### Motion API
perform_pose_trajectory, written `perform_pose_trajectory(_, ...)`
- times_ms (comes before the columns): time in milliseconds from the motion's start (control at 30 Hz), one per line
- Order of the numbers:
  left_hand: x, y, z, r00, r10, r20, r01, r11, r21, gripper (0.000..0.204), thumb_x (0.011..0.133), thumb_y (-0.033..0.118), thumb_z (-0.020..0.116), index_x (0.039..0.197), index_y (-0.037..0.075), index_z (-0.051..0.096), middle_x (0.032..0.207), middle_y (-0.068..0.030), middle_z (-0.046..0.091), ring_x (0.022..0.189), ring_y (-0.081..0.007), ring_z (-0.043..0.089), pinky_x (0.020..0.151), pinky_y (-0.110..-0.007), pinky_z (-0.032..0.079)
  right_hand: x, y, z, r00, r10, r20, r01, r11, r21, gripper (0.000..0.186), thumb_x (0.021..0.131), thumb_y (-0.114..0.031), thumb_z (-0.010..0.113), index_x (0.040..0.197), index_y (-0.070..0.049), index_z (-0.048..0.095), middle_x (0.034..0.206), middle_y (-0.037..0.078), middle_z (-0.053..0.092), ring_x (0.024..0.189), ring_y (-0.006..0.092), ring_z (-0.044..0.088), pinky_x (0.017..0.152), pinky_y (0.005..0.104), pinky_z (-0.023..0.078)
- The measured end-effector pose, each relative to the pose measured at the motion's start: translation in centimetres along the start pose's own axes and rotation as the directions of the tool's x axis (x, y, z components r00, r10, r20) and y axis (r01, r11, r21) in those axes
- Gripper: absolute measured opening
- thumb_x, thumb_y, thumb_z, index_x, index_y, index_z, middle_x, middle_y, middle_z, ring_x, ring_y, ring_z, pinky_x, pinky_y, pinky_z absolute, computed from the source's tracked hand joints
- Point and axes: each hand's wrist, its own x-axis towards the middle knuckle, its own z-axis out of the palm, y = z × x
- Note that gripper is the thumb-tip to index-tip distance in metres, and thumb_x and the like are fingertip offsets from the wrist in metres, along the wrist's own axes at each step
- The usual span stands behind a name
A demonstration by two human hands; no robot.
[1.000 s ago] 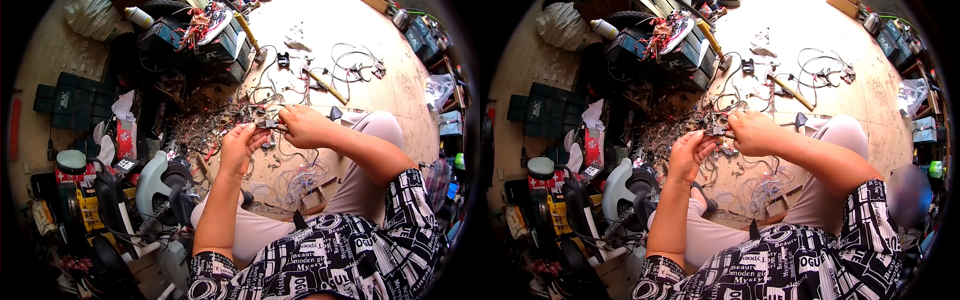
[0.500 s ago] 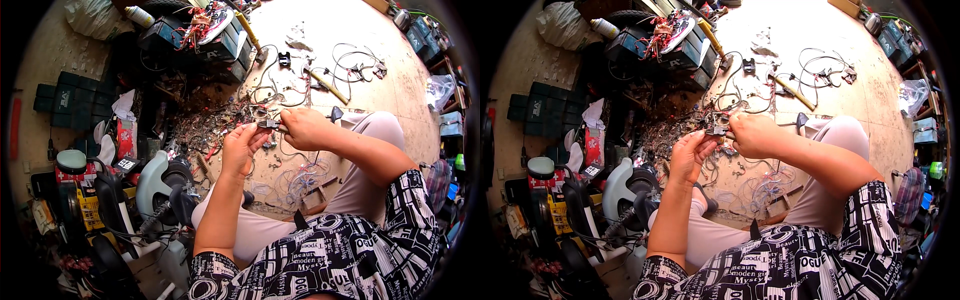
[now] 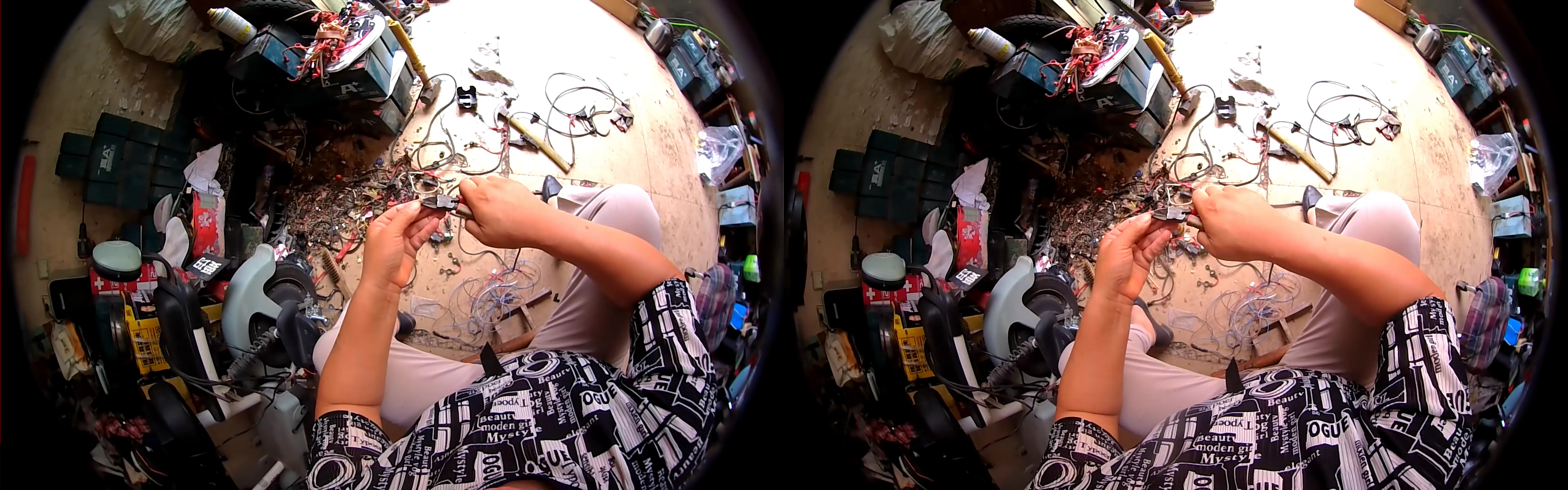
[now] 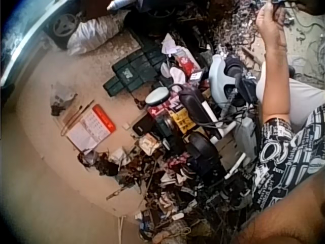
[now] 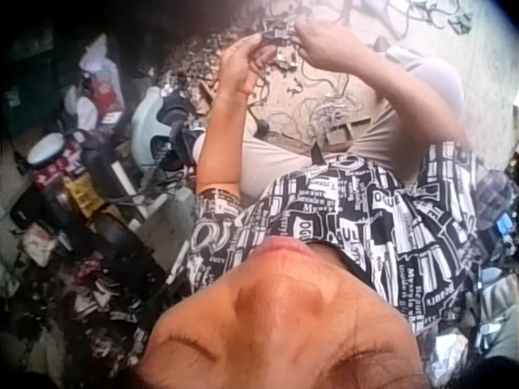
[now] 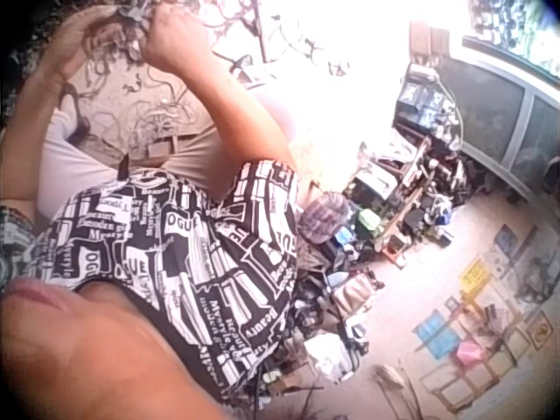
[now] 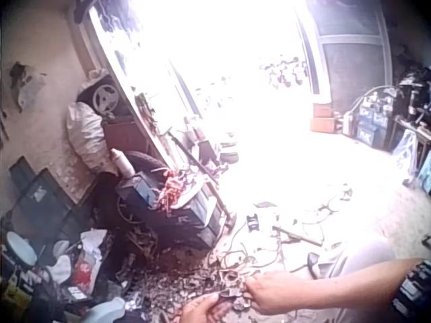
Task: The person uses pliers to cut and strip various colored wires from a large bundle on the floor, occasionally handling a plastic connector and a small electronic module.
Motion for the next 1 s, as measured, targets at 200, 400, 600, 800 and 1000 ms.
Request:
perform_pose_trajectory(200,0.07,-0.28,-0.28,1.000,0.015,-0.009,-0.015,0.999,0.034,0.017,0.091,0.007,0.054,0.098,-0.006,0.060,0.096,-0.0173,0.067,0.084,-0.0222,0.068,0.075,-0.028,0.058,-0.03,-0.17,-0.20,1.000,0.005,0.016,-0.004,1.000,-0.021,0.027,0.079,-0.021,0.055,0.093,0.001,0.049,0.092,0.019,0.058,0.089,0.0359,0.058,0.082,0.0431,0.046)
perform_pose_trajectory(400,0.14,-0.61,-0.05,1.000,0.024,-0.011,-0.024,0.999,0.038,0.020,0.091,0.008,0.054,0.102,-0.008,0.060,0.097,-0.0179,0.067,0.086,-0.0229,0.068,0.075,-0.025,0.058,-0.11,-0.15,-0.44,0.998,0.025,0.059,-0.025,1.000,-0.012,0.028,0.080,-0.023,0.054,0.093,0.001,0.050,0.091,0.020,0.058,0.088,0.0363,0.059,0.080,0.0439,0.046)
perform_pose_trajectory(600,0.04,-0.65,-0.01,0.999,0.016,-0.039,-0.015,0.999,0.029,0.016,0.091,0.009,0.055,0.097,-0.005,0.060,0.094,-0.0155,0.067,0.081,-0.0192,0.068,0.074,-0.027,0.057,-0.11,-0.23,-0.27,0.995,0.041,0.091,-0.042,0.999,0.012,0.027,0.081,-0.023,0.053,0.092,0.001,0.049,0.087,0.021,0.059,0.083,0.0371,0.059,0.076,0.0447,0.048)
perform_pose_trajectory(800,-0.36,-0.61,0.23,0.997,0.008,-0.072,-0.006,1.000,0.025,0.016,0.091,0.010,0.055,0.097,-0.005,0.060,0.092,-0.0137,0.067,0.077,-0.0162,0.067,0.074,-0.026,0.057,-0.18,-0.69,-0.32,0.998,0.017,0.054,-0.018,1.000,0.010,0.026,0.081,-0.024,0.055,0.089,0.001,0.050,0.080,0.020,0.062,0.078,0.0371,0.062,0.071,0.0455,0.049)
perform_pose_trajectory(1000,-0.57,-0.46,0.29,0.999,-0.001,-0.053,0.002,1.000,0.022,0.016,0.091,0.009,0.055,0.096,-0.005,0.061,0.092,-0.0133,0.067,0.077,-0.0160,0.067,0.074,-0.026,0.057,-0.28,-0.62,-0.18,0.998,0.039,0.045,-0.040,0.999,0.009,0.026,0.081,-0.026,0.057,0.086,-0.001,0.054,0.075,0.018,0.063,0.073,0.0362,0.063,0.068,0.0455,0.050)
